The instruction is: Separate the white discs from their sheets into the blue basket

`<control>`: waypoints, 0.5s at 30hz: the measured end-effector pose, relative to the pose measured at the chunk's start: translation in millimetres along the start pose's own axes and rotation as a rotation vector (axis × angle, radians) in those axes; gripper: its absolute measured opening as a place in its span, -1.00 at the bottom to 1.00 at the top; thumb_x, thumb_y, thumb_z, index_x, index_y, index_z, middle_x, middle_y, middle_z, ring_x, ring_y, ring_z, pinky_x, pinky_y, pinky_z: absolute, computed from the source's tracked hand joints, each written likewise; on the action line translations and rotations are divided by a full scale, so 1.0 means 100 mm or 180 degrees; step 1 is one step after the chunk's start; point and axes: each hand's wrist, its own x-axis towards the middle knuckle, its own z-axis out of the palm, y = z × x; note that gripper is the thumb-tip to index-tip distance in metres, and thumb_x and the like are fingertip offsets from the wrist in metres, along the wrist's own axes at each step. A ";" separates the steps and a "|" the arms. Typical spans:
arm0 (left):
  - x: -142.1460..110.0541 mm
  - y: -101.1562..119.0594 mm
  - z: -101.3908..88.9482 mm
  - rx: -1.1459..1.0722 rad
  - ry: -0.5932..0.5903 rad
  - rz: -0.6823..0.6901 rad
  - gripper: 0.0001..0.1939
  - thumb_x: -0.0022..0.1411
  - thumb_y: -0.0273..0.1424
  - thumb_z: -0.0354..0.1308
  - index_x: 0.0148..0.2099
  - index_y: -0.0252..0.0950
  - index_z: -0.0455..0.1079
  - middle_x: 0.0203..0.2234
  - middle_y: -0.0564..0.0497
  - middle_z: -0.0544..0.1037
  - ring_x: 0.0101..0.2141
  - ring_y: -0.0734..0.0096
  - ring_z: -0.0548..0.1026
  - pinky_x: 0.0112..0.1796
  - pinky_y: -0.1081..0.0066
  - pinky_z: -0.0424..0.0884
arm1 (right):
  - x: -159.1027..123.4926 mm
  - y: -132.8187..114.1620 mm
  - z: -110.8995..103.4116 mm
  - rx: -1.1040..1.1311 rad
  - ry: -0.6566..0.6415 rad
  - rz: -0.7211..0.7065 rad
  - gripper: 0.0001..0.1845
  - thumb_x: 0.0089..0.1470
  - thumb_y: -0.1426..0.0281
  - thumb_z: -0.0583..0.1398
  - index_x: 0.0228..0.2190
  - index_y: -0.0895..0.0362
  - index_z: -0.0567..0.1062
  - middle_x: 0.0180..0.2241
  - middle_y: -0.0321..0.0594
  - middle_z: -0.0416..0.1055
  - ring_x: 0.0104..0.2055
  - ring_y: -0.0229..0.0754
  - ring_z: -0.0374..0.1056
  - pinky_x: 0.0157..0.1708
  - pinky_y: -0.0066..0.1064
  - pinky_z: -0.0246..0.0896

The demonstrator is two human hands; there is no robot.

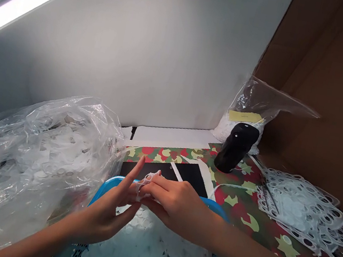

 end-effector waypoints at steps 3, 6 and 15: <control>-0.02 0.01 0.00 0.0238 -0.0121 -0.0003 -0.15 0.25 -0.55 -0.08 0.31 -0.16 -0.65 -0.18 -0.09 0.40 -0.20 0.34 0.36 -0.07 0.23 0.29 | 0.00 -0.01 0.01 -0.0119 -0.0084 0.0076 -0.87 0.23 0.46 0.04 -0.22 0.15 0.37 -0.27 -0.24 0.39 -0.34 -0.30 0.34 -0.40 -0.47 0.25; -0.01 0.06 -0.02 0.0163 -0.0169 -0.0032 -0.25 0.32 -0.47 -0.14 0.32 -0.16 -0.61 -0.26 -0.04 0.40 -0.28 0.38 0.35 -0.13 0.28 0.29 | 0.00 -0.01 0.01 -0.0169 -0.0010 -0.0008 -0.88 0.23 0.45 0.04 -0.33 0.18 0.37 -0.33 -0.24 0.38 -0.39 -0.32 0.32 -0.46 -0.49 0.20; 0.04 0.06 -0.03 -0.0148 0.0242 -0.0016 -0.36 0.36 -0.42 -0.16 0.34 -0.15 -0.43 -0.48 0.10 0.24 -0.51 0.51 0.13 -0.44 0.47 0.14 | -0.04 0.04 0.00 -0.0357 0.0302 -0.0634 -0.92 0.18 0.50 0.09 -0.31 0.16 0.40 -0.40 -0.25 0.40 -0.43 -0.32 0.27 -0.50 -0.47 0.12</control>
